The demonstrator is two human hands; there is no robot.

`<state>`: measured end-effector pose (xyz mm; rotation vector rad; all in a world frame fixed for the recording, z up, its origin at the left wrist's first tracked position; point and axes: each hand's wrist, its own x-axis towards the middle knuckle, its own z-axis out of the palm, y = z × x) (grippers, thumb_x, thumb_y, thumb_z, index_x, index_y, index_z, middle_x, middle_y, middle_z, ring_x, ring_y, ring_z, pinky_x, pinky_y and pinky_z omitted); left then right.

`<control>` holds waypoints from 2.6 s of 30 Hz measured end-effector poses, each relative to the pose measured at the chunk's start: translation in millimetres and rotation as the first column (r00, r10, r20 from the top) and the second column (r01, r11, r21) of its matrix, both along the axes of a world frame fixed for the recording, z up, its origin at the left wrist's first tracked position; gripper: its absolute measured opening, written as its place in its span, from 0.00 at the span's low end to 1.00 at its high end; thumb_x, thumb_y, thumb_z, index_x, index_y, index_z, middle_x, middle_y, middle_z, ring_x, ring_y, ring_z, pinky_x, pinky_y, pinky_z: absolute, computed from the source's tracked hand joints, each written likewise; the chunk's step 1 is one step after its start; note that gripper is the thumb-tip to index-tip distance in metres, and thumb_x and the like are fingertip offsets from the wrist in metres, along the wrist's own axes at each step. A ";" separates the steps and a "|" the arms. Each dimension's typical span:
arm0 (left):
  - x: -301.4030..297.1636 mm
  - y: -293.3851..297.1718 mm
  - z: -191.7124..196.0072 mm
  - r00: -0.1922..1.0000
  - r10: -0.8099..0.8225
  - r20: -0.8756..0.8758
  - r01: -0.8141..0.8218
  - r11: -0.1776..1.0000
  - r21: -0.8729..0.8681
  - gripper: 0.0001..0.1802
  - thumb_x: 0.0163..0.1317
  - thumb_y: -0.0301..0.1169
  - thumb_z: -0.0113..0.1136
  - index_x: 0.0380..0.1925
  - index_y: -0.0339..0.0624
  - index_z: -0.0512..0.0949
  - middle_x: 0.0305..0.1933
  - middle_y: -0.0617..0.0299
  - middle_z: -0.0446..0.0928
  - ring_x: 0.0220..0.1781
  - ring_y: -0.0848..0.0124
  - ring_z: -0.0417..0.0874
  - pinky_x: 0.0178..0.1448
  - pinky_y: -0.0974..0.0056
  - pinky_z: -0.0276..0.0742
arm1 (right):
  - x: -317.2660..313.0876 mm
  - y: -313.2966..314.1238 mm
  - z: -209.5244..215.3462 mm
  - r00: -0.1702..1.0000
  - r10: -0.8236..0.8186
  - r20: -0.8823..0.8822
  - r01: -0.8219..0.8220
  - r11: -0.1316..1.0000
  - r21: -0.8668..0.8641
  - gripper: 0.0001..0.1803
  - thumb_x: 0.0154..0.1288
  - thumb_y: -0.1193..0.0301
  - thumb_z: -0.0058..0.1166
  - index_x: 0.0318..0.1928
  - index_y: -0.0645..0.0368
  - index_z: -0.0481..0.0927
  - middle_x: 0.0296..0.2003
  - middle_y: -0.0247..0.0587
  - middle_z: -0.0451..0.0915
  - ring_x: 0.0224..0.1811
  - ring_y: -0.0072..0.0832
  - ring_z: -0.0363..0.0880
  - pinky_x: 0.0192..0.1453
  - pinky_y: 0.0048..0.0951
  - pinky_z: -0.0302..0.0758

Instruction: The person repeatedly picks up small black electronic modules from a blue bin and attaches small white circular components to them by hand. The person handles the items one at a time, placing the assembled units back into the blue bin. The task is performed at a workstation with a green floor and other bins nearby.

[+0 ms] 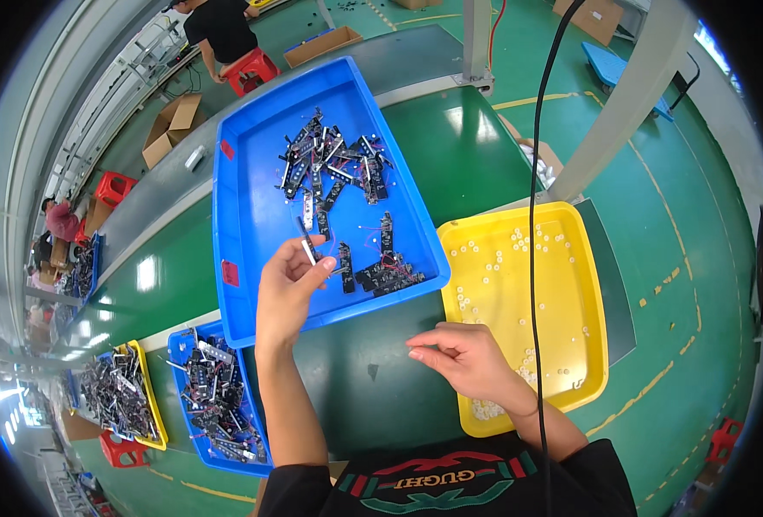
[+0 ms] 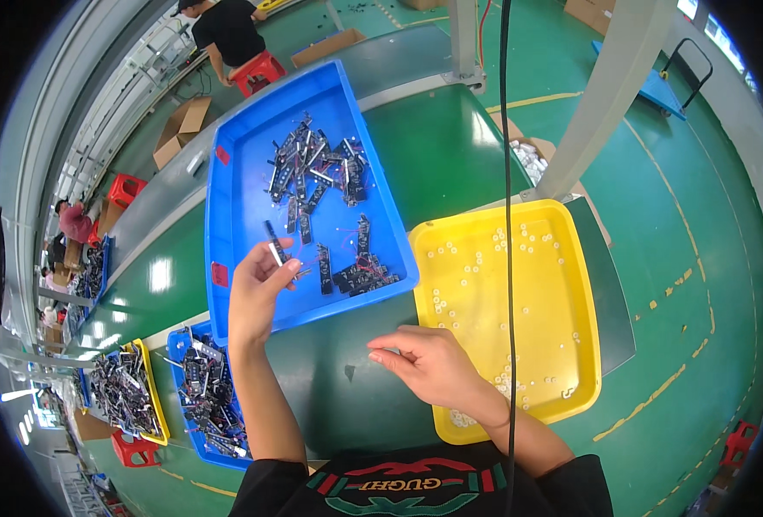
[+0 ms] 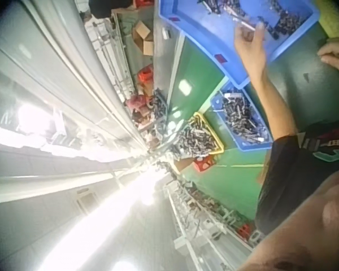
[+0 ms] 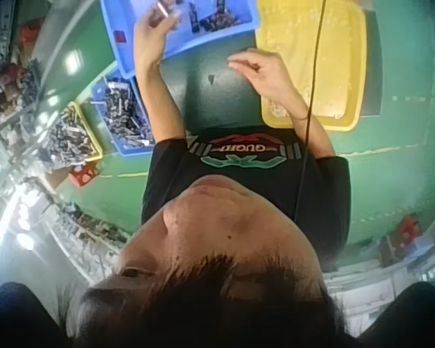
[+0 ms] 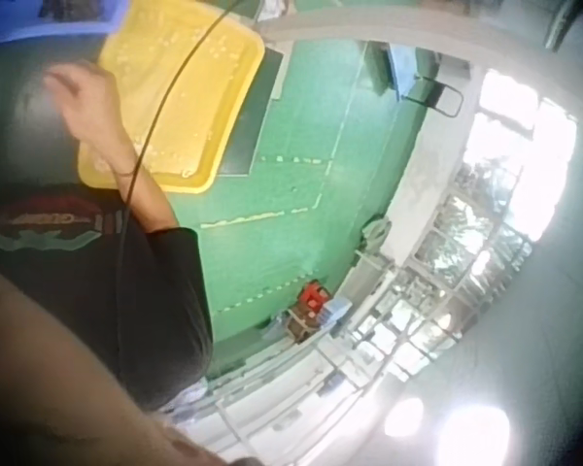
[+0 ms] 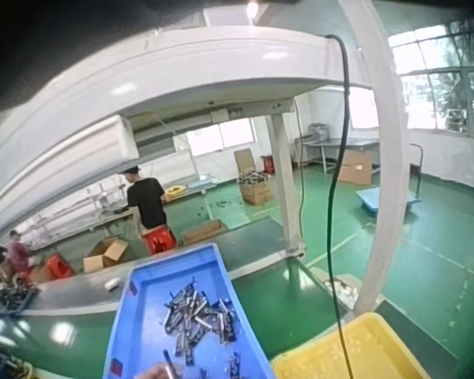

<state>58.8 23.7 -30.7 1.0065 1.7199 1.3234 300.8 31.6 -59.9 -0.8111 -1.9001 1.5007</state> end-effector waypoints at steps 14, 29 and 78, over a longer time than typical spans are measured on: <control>73.1 -37.5 7.7 0.771 -0.276 0.574 0.085 0.938 0.337 0.09 0.58 0.26 0.57 0.38 0.32 0.75 0.36 0.51 0.77 0.28 0.69 0.76 0.27 0.69 0.67 | 8.3 0.2 13.7 0.886 -0.281 -0.368 -0.053 0.729 -0.683 0.10 0.62 0.73 0.54 0.42 0.63 0.80 0.20 0.24 0.72 0.15 0.08 0.56 0.17 0.14 0.50; 87.1 -45.2 24.5 0.964 -0.169 0.204 0.124 0.968 0.217 0.19 0.51 0.17 0.61 0.45 0.31 0.74 0.34 0.54 0.80 0.37 0.70 0.81 0.37 0.70 0.76 | -7.3 -6.8 15.9 0.866 -0.255 -0.431 0.088 0.925 -0.370 0.09 0.58 0.78 0.57 0.41 0.62 0.81 0.20 0.25 0.70 0.18 0.09 0.57 0.20 0.16 0.52; 75.4 -92.0 -9.0 0.832 -0.310 0.460 0.172 0.932 0.317 0.07 0.48 0.16 0.65 0.29 0.32 0.79 0.33 0.54 0.76 0.30 0.73 0.77 0.33 0.72 0.74 | -13.0 -14.6 1.6 0.936 -0.003 -0.351 0.006 1.000 0.009 0.08 0.44 0.75 0.68 0.23 0.60 0.80 0.15 0.29 0.65 0.16 0.17 0.58 0.19 0.22 0.52</control>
